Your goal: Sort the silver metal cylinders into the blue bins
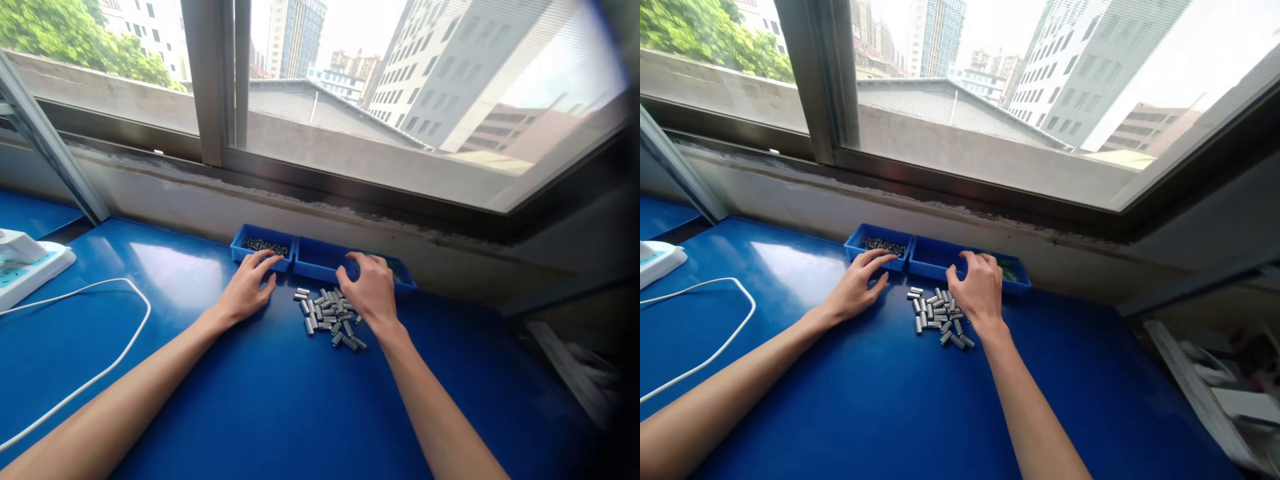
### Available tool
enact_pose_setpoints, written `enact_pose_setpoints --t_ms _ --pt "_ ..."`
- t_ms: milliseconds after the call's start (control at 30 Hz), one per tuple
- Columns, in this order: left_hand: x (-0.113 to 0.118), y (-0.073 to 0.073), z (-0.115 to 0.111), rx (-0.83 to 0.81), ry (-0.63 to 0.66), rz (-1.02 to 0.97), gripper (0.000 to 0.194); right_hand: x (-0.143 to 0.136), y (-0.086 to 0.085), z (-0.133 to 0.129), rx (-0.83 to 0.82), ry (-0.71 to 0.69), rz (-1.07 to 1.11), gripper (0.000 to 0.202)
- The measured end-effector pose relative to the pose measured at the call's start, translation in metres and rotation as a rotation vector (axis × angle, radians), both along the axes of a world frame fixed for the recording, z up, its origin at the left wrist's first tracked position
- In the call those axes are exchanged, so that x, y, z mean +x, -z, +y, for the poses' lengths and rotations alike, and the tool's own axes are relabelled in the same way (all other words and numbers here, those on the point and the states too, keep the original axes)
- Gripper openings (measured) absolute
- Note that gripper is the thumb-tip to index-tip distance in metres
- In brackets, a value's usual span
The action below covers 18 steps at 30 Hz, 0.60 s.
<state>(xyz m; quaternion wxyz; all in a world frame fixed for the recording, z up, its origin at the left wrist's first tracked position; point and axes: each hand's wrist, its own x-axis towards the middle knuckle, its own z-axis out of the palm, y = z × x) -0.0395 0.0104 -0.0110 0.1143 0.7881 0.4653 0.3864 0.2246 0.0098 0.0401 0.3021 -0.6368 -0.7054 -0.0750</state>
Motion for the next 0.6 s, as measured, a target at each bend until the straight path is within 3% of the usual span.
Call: enact_pose_setpoints --t_ms 167,267,333,433,500,600 --pt "0.001 0.0 -0.001 0.0 -0.044 -0.091 0.042 -0.032 -0.003 0.006 0.018 -0.145 -0.025 0.029" --pt "0.0 -0.003 -0.001 0.017 -0.179 -0.303 0.026 -0.062 -0.006 0.019 -0.039 -0.344 -0.097 0.033" --pt "-0.003 -0.004 0.001 -0.062 -0.268 -0.43 0.018 -0.08 -0.006 0.033 -0.083 -0.407 -0.174 0.045" --pt "-0.008 -0.005 0.004 -0.216 -0.353 -0.538 0.018 -0.097 -0.001 0.054 -0.181 -0.504 -0.276 0.023" --pt "-0.01 -0.005 0.005 -0.261 -0.341 -0.535 0.028 -0.102 0.004 0.064 -0.213 -0.523 -0.247 0.01" --pt "-0.011 -0.009 0.004 -0.243 -0.22 -0.406 0.046 -0.103 0.007 0.068 -0.196 -0.524 -0.08 0.011"
